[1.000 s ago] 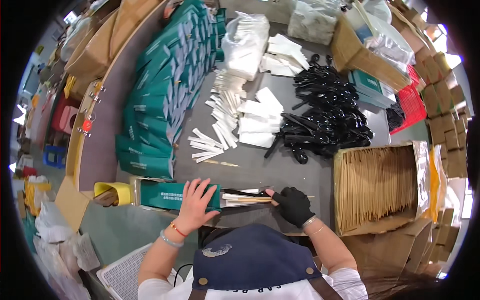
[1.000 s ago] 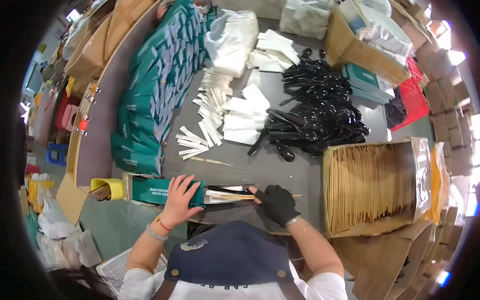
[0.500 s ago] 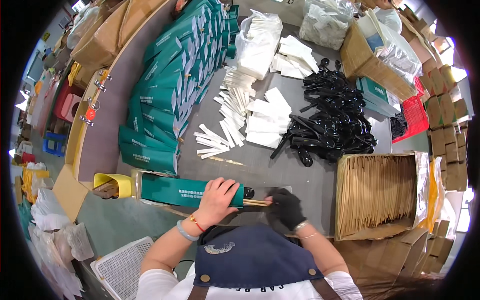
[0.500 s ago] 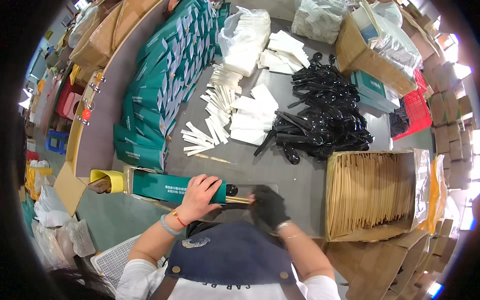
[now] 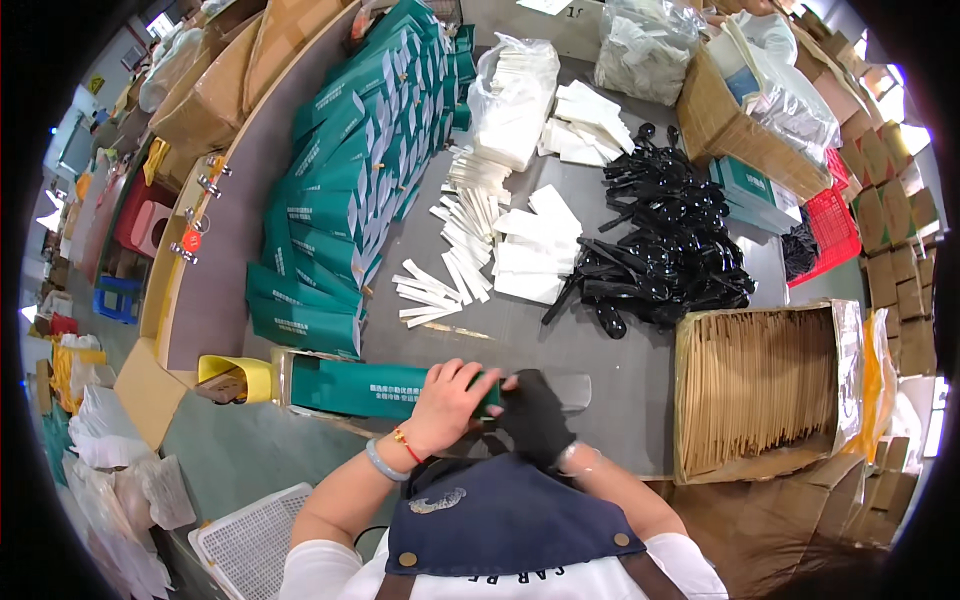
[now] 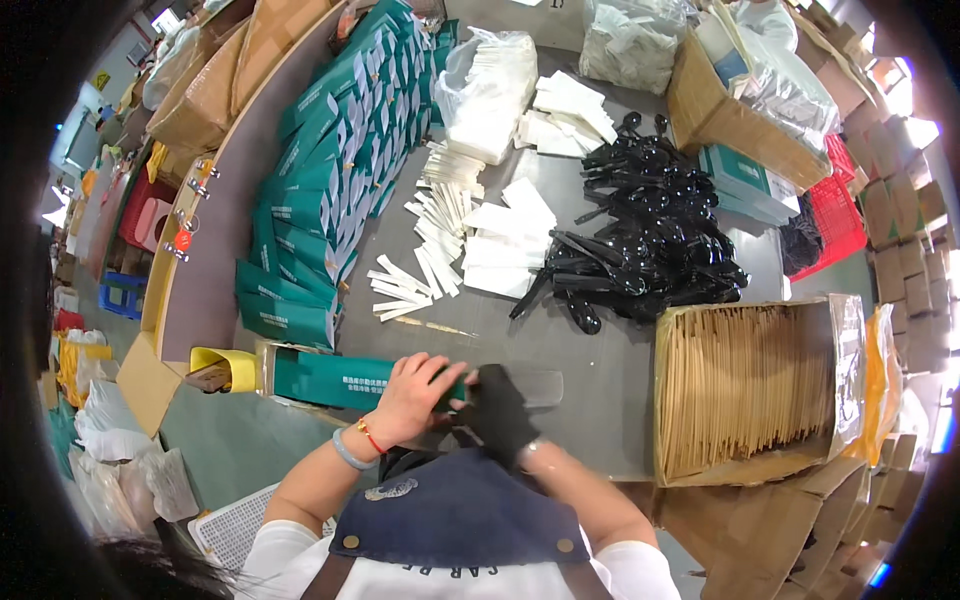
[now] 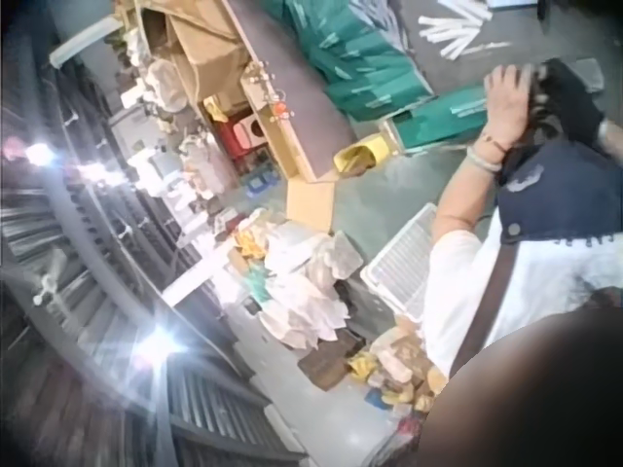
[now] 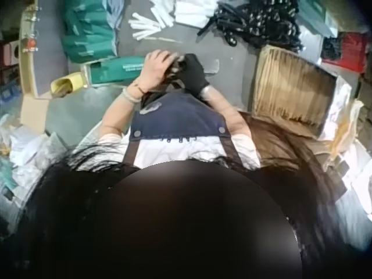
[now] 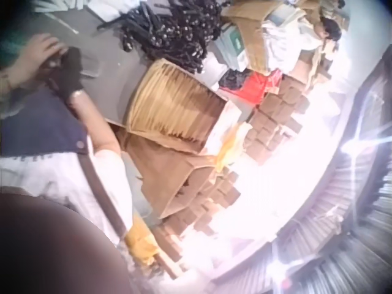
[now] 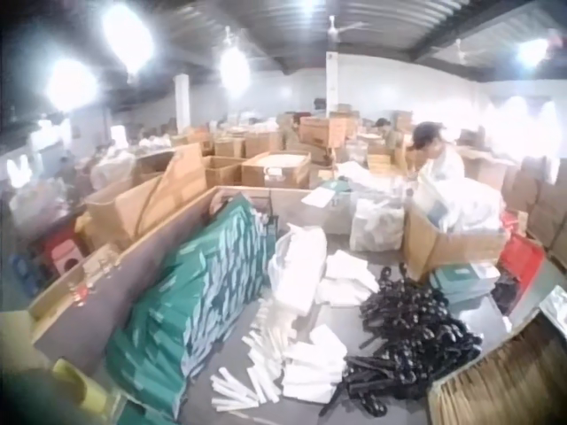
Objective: Packing chopsticks and small plastic components into paper sleeves at a workstation.
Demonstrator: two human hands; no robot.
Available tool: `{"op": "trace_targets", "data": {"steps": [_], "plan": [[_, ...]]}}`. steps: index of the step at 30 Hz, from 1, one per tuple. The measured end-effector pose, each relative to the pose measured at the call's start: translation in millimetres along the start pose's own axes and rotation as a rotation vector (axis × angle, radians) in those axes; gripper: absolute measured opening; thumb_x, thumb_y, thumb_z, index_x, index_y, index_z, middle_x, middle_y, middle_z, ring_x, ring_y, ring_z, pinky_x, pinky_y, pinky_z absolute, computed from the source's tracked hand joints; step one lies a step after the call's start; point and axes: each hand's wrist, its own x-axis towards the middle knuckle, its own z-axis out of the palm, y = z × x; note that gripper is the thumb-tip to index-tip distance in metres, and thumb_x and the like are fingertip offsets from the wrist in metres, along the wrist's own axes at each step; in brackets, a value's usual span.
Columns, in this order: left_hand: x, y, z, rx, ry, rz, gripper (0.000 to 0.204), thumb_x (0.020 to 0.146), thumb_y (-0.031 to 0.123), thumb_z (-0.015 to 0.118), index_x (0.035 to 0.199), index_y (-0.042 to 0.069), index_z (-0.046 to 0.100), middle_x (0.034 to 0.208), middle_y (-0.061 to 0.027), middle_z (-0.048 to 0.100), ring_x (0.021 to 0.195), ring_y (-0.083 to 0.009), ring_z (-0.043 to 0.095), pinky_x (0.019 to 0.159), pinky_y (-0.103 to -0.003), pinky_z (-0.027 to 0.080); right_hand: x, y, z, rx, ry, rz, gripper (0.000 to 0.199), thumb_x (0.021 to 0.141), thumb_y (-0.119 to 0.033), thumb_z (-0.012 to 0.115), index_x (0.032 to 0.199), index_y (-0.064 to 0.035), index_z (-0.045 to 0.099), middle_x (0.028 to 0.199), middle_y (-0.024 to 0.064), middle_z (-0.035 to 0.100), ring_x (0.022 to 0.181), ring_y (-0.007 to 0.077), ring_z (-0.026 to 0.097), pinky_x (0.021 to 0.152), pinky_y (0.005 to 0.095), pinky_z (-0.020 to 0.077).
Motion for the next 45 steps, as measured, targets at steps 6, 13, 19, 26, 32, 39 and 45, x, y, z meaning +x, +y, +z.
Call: {"op": "trace_targets", "data": {"steps": [6,13,19,26,32,39,45], "plan": [[24,12,-23,0.17,-0.486,0.089,0.048,0.06,0.015,0.078,0.106,0.018,0.063,0.101,-0.0096,0.054,0.097,-0.0314,0.053,0.078,-0.042,0.045,5,-11,-46,-0.678,-0.181,-0.24,0.063,0.062,-0.044,0.082,0.112,-0.0117,0.061,0.111,0.0092,0.059,0.109,0.0292,0.054,0.091,0.0448,0.0394],[34,-79,-122,0.186,-0.175,0.092,0.029,0.062,0.007,0.069,0.089,0.009,0.061,0.106,-0.0157,0.054,0.099,-0.0367,0.052,0.081,-0.046,0.046,1,-27,-116,-0.691,0.058,-0.123,0.062,0.059,-0.034,0.086,0.108,-0.0101,0.057,0.101,0.0086,0.059,0.098,0.0315,0.056,0.084,0.044,0.0416],[-23,-53,-43,0.122,0.316,-0.237,0.056,0.068,0.028,0.079,0.116,0.005,0.059,0.132,-0.0172,0.047,0.122,-0.0402,0.043,0.103,-0.052,0.036,-4,-39,-102,-0.738,-0.032,-0.117,0.058,0.058,-0.036,0.085,0.104,-0.0111,0.061,0.102,0.007,0.061,0.097,0.0274,0.058,0.085,0.0429,0.0402],[-45,-32,18,-0.127,0.256,-0.571,0.089,0.064,0.043,0.085,0.133,-0.001,0.049,0.14,-0.019,0.04,0.133,-0.0427,0.03,0.111,-0.061,0.019,-2,-41,-93,-0.808,-0.108,-0.189,0.058,0.059,-0.035,0.084,0.107,-0.0111,0.062,0.104,0.0072,0.062,0.097,0.0281,0.059,0.085,0.0436,0.0405],[-45,-26,11,-0.17,0.18,-0.613,0.09,0.066,0.038,0.085,0.138,0.0,0.046,0.145,-0.0177,0.04,0.14,-0.0417,0.026,0.114,-0.058,0.015,7,-40,-52,-0.699,-0.313,-0.157,0.063,0.064,-0.046,0.081,0.11,-0.0079,0.062,0.109,0.0115,0.06,0.103,0.0303,0.055,0.089,0.0443,0.0392],[-6,-55,-13,-0.299,0.166,-0.384,0.061,0.072,0.02,0.079,0.126,0.002,0.056,0.128,-0.0198,0.055,0.122,-0.0371,0.048,0.103,-0.047,0.038,20,-11,-57,-0.46,0.074,-0.373,0.068,0.07,-0.041,0.08,0.126,-0.0096,0.056,0.12,0.0135,0.058,0.113,0.0313,0.054,0.096,0.0444,0.0401],[23,-124,7,-0.108,0.208,-0.335,0.018,0.073,0.004,0.072,0.089,0.004,0.064,0.093,-0.0136,0.059,0.091,-0.0344,0.055,0.08,-0.043,0.046,-33,117,-258,-0.828,0.848,0.048,0.062,0.079,-0.012,0.076,0.134,-0.0026,0.049,0.129,0.0203,0.055,0.12,0.0384,0.05,0.105,0.0443,0.0389]]}}
